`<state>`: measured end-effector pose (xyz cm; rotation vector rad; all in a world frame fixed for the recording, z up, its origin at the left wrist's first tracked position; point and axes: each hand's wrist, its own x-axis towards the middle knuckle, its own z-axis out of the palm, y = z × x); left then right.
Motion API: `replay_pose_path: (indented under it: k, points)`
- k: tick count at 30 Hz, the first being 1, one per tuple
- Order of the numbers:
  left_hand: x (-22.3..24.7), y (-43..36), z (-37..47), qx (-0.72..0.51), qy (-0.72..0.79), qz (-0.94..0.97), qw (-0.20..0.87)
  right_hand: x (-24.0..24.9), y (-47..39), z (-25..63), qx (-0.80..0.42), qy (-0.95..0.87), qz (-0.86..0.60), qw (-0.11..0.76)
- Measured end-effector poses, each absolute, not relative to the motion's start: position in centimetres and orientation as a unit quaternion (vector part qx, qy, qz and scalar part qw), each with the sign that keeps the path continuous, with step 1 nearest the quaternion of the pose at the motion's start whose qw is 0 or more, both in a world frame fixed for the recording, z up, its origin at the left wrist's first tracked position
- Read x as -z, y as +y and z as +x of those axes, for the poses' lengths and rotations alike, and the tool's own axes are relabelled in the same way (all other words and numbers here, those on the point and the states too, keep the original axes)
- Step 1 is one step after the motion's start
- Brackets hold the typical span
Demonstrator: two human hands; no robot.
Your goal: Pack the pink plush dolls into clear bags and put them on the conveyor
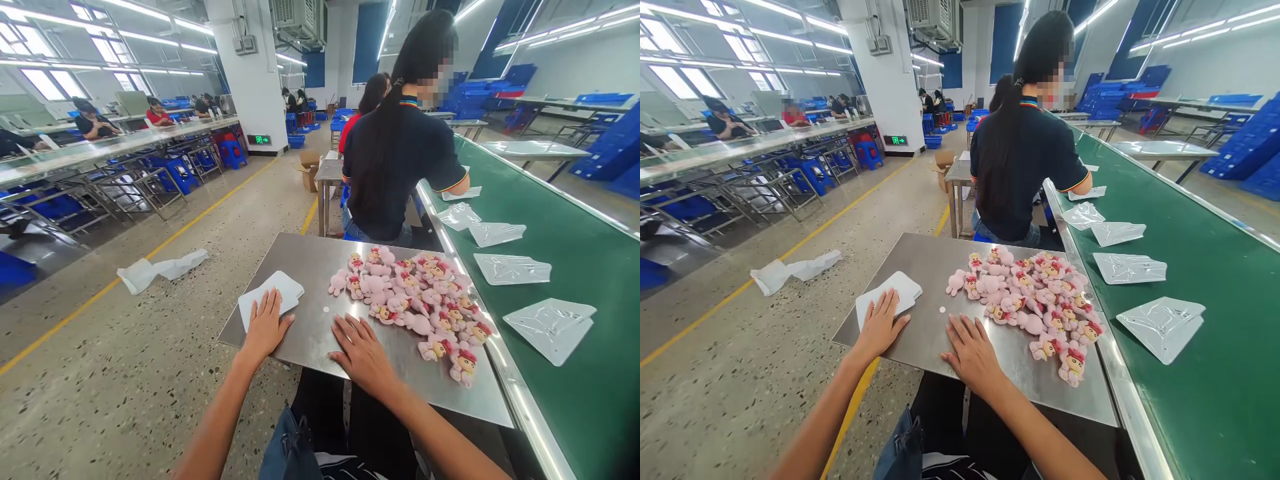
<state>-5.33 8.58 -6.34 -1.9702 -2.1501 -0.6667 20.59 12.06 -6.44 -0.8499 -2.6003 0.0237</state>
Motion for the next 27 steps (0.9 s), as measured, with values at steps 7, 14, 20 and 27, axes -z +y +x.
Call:
replay_pose_path:
  k: [7,14,20,27]
  points:
    - [7.7,7.2,-5.9,0.232,-0.690,-0.678,0.105,6.6,8.9,23.3,0.005,-0.940,-0.260,0.220]
    - [2.5,4.2,-4.4,0.334,-0.639,-0.689,0.068,7.9,7.8,24.9,-0.042,-0.914,-0.208,0.346]
    - [0.6,0.7,1.9,0.333,-0.598,-0.674,-0.278,0.8,7.8,24.9,-0.135,-0.876,-0.262,0.381]
    - [2.9,1.4,5.8,0.395,-0.439,-0.549,-0.592,-1.6,6.3,25.9,-0.146,-0.923,-0.224,0.276]
